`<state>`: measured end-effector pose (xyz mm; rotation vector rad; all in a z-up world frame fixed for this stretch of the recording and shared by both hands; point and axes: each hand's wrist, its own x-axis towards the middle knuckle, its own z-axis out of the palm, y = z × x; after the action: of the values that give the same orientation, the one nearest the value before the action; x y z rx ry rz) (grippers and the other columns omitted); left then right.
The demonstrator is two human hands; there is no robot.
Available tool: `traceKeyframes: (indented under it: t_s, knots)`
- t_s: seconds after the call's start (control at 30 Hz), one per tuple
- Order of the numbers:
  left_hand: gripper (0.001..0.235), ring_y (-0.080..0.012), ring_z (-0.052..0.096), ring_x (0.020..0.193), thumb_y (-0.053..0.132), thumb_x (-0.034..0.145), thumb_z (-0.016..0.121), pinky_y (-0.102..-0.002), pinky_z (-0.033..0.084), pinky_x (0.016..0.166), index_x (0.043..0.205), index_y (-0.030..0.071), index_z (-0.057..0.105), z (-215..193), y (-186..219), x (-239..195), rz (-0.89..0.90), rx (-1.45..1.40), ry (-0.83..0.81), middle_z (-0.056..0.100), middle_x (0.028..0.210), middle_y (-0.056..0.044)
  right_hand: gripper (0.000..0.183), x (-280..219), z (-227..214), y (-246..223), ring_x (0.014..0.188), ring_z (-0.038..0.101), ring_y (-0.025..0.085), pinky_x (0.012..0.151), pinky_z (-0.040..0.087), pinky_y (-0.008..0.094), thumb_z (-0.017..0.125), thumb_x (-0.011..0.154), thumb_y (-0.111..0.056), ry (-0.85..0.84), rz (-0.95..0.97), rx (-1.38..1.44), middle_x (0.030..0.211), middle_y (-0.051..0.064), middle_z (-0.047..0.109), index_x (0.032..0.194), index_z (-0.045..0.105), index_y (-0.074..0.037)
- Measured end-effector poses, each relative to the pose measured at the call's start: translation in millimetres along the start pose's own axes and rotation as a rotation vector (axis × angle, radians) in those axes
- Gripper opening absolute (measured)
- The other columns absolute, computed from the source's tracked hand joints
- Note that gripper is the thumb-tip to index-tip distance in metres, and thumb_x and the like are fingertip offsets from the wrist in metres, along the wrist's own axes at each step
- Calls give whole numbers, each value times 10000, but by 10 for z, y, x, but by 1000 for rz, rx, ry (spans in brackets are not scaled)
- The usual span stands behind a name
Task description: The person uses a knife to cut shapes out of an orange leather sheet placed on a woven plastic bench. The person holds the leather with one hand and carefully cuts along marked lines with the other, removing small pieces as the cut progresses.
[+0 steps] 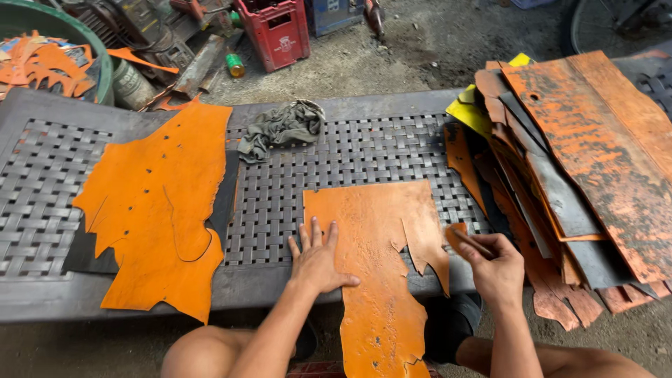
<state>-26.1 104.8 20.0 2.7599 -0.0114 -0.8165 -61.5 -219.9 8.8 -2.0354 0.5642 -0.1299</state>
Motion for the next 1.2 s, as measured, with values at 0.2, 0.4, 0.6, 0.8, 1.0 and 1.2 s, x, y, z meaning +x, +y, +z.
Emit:
traceKeyframes:
  t_s: [0.2,0.4,0.6,0.8,1.0,1.2]
  knots:
    - [571,-326,588,1289,372,963,627,-474,474,1092,1447,78,554,-87,-545,36,376,-423,18,634,1392,-169,154,-248,310,-316,827,770,191,733,642,327,807,778,-29,-660,-143,274,932,117,800,909,733,3]
    - [373,-182,739,854,260,1055,568,-310,612,709,1325,11,635,129,-514,-125,412,-1019,-670,732,1093,-98,195,-445,744,-346,870,781,240,783,660,357,822,733,77,-1032,-62,577,977,146,739,877,701,26]
    - [274,-196,732,769,192,1074,624,-280,591,629,1217,-41,640,245,-396,-160,485,-1138,-777,721,973,-135,211,-452,920,-166,892,730,236,814,609,361,831,768,133,-1042,-258,691,956,173,728,896,691,38]
    - [342,-177,748,901,162,954,649,-298,646,672,1268,50,571,351,-332,-100,341,-1196,-735,722,1039,-75,150,-546,1340,-131,891,722,170,819,613,316,769,777,61,-700,-163,573,993,103,735,854,670,-22]
    - [391,-165,734,914,221,912,768,-260,559,720,1227,-1,700,223,-614,504,39,-813,88,778,1077,-140,108,-204,1351,-29,813,588,145,734,474,284,709,1006,-81,-225,23,653,917,97,644,1048,681,15]
    - [482,-213,776,837,69,920,620,-336,623,666,1388,62,506,136,-749,773,-190,-1126,109,744,1086,-150,414,-98,1189,68,803,591,193,749,500,336,562,1026,-154,-359,220,1019,891,132,627,1428,574,-57]
